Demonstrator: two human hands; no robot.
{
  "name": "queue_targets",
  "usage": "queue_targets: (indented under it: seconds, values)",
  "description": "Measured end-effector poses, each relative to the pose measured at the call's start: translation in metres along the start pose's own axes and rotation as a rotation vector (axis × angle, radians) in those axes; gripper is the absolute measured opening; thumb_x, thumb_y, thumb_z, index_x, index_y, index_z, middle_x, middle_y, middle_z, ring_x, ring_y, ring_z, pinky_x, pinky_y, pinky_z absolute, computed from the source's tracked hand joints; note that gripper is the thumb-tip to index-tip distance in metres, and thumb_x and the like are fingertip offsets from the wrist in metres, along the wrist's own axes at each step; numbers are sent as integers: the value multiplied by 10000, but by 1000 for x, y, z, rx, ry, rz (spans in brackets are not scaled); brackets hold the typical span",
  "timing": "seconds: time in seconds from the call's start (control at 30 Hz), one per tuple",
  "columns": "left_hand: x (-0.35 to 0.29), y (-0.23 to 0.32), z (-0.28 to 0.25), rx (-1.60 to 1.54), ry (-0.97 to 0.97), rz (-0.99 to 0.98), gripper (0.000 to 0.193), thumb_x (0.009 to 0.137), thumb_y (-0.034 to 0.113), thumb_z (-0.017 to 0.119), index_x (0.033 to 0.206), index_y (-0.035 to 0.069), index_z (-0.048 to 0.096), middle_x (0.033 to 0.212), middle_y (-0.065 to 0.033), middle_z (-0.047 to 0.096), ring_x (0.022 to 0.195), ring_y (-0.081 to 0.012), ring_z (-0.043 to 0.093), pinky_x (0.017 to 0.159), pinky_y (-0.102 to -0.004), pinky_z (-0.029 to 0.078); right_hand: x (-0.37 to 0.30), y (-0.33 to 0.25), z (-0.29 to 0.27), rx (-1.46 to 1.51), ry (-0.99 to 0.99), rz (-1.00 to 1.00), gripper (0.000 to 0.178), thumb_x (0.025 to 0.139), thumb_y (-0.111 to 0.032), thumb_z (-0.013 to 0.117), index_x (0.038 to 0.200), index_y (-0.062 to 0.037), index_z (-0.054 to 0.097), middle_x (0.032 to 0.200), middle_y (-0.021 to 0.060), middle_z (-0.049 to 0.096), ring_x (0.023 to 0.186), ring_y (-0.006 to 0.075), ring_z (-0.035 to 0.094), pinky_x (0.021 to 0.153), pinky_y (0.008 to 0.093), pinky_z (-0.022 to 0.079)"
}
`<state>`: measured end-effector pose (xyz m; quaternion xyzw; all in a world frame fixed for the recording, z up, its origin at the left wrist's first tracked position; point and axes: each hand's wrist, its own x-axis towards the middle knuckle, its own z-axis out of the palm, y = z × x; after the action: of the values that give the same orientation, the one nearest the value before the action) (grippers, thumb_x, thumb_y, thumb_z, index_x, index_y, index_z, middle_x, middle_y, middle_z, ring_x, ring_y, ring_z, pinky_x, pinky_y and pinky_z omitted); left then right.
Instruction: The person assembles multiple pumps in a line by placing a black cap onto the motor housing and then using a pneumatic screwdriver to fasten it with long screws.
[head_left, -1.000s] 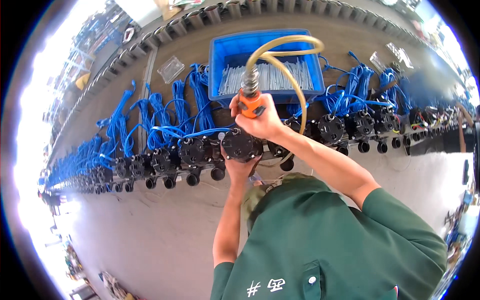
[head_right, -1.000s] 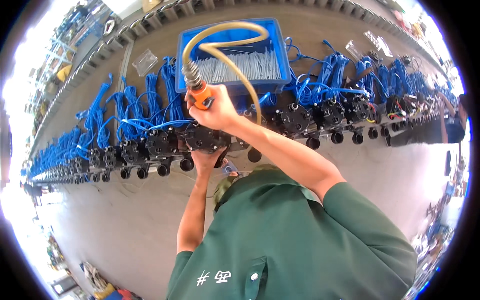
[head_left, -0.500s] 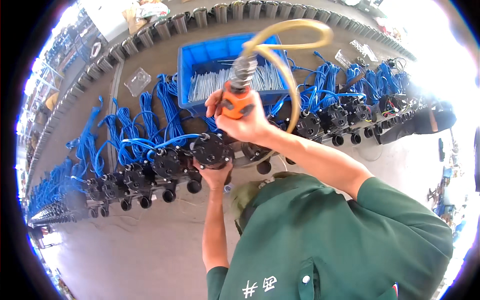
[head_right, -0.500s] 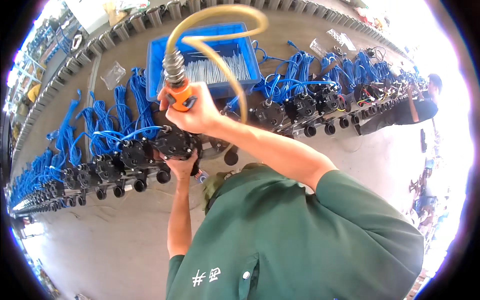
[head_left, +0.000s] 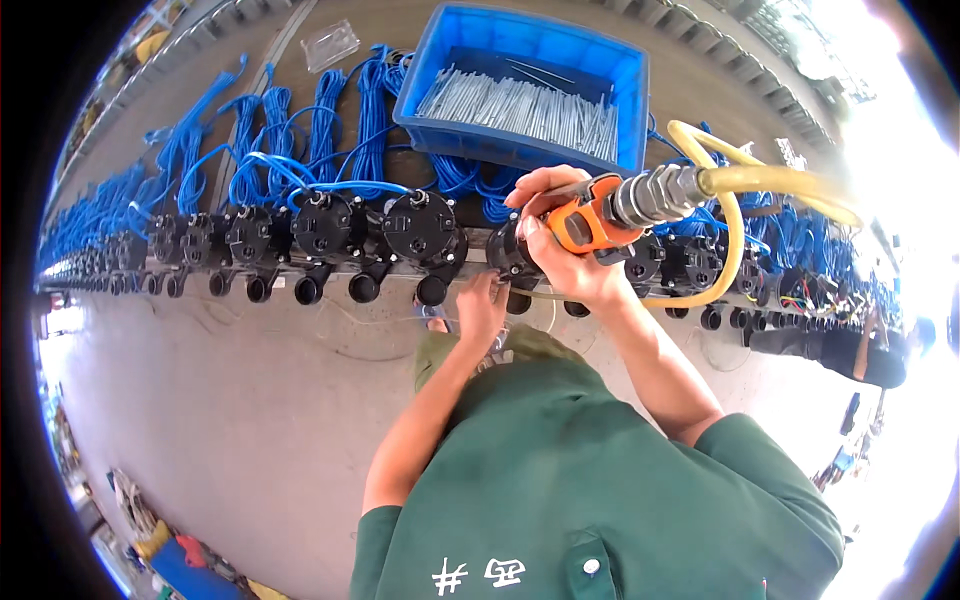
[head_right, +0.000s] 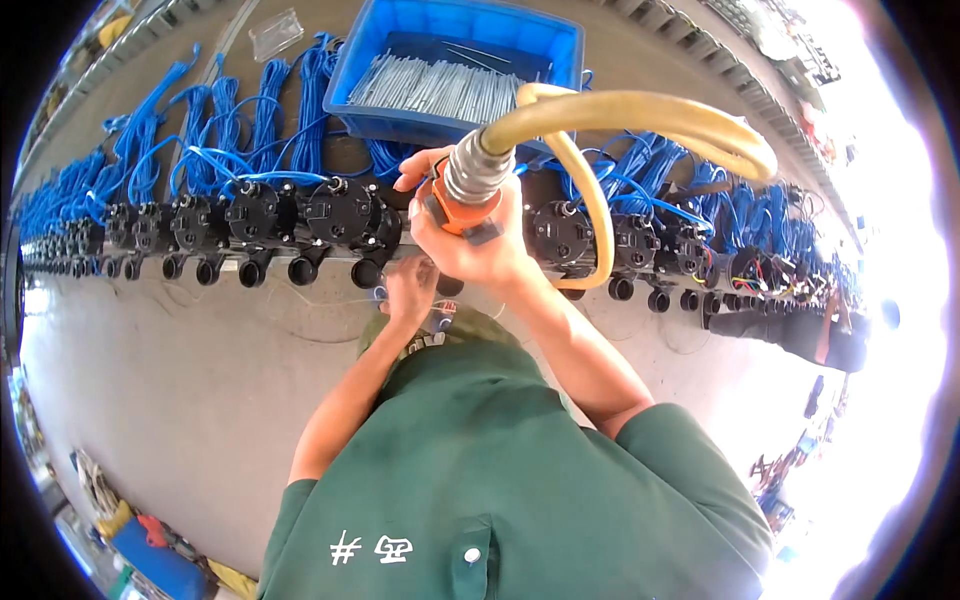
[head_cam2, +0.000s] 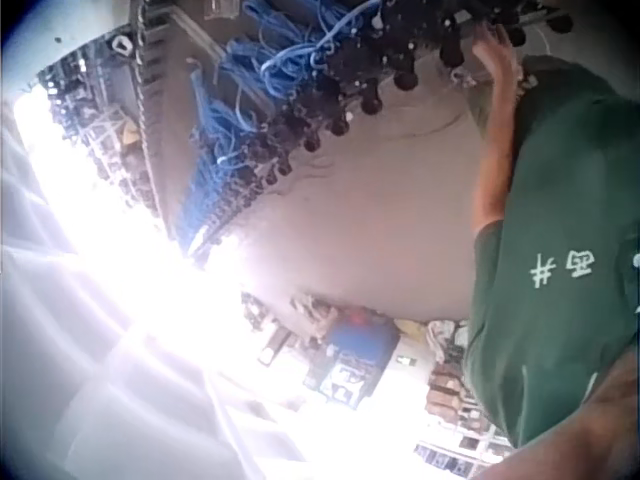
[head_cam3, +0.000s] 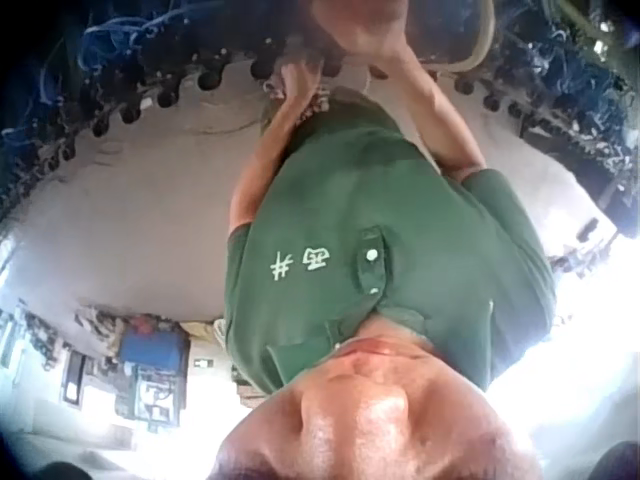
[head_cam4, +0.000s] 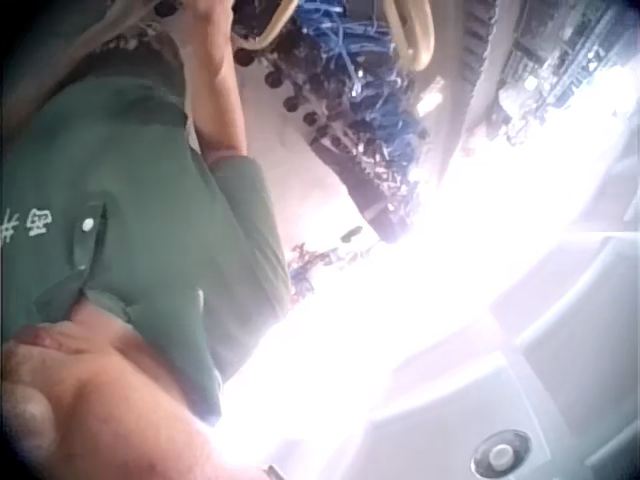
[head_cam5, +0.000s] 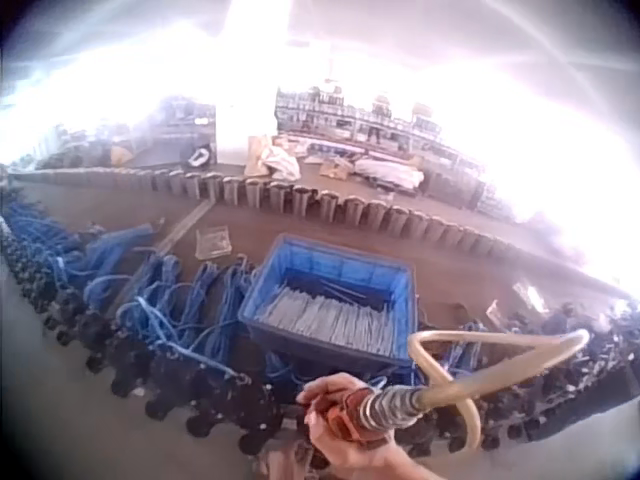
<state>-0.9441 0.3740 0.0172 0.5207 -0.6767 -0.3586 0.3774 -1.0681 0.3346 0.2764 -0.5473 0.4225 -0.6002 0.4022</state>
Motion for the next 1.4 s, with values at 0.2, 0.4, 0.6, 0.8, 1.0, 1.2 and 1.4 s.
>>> queue_targets:
  seconds: [0.2,0.4,0.6,0.8,1.0,1.2,1.4]
  values:
    - [-1,0,14,19,154,28,75,854,94,698,912,48,706,797,-137,647,679,-349,652,616,-437,505,-10,6,-15,-51,-108,-21,315,831,-6,591,1145,-2,565,1024,87,670,768,80,604,665,252,505]
    - [3,0,16,46,244,24,97,848,101,702,929,50,716,783,-138,642,659,-349,647,587,-436,502,-30,7,-10,271,-76,-16,402,818,24,564,1217,6,527,975,124,627,747,95,589,635,242,489]
    - [1,-8,18,76,199,61,143,829,123,709,958,66,734,779,-130,646,654,-351,645,586,-435,509,-34,48,-7,170,-92,37,272,808,46,570,1075,-4,597,898,64,627,802,117,603,690,269,506]
    - [0,-9,14,119,176,118,160,835,123,688,974,57,734,793,-128,651,666,-355,645,598,-438,517,-33,47,3,191,-87,57,292,792,30,603,1081,16,643,861,67,662,764,100,615,676,254,511]
    - [11,0,0,225,40,86,175,833,123,684,982,40,723,873,-147,684,740,-357,665,656,-426,537,-24,3,-23,93,-169,-94,408,813,-52,611,1207,38,560,988,146,641,713,107,600,651,253,512]
    - [91,185,-125,107,52,360,88,856,-12,674,935,-5,713,789,-117,673,665,-148,646,626,-263,519,-20,-29,-74,159,134,-207,310,784,4,556,1087,69,551,927,192,617,586,133,537,574,272,496]
    - [253,180,-58,391,-1087,452,180,822,160,639,881,25,742,864,-207,698,817,-400,669,747,-449,541,-37,-17,-100,10,473,-91,238,802,-50,619,1008,51,554,859,146,584,570,128,543,534,266,494]
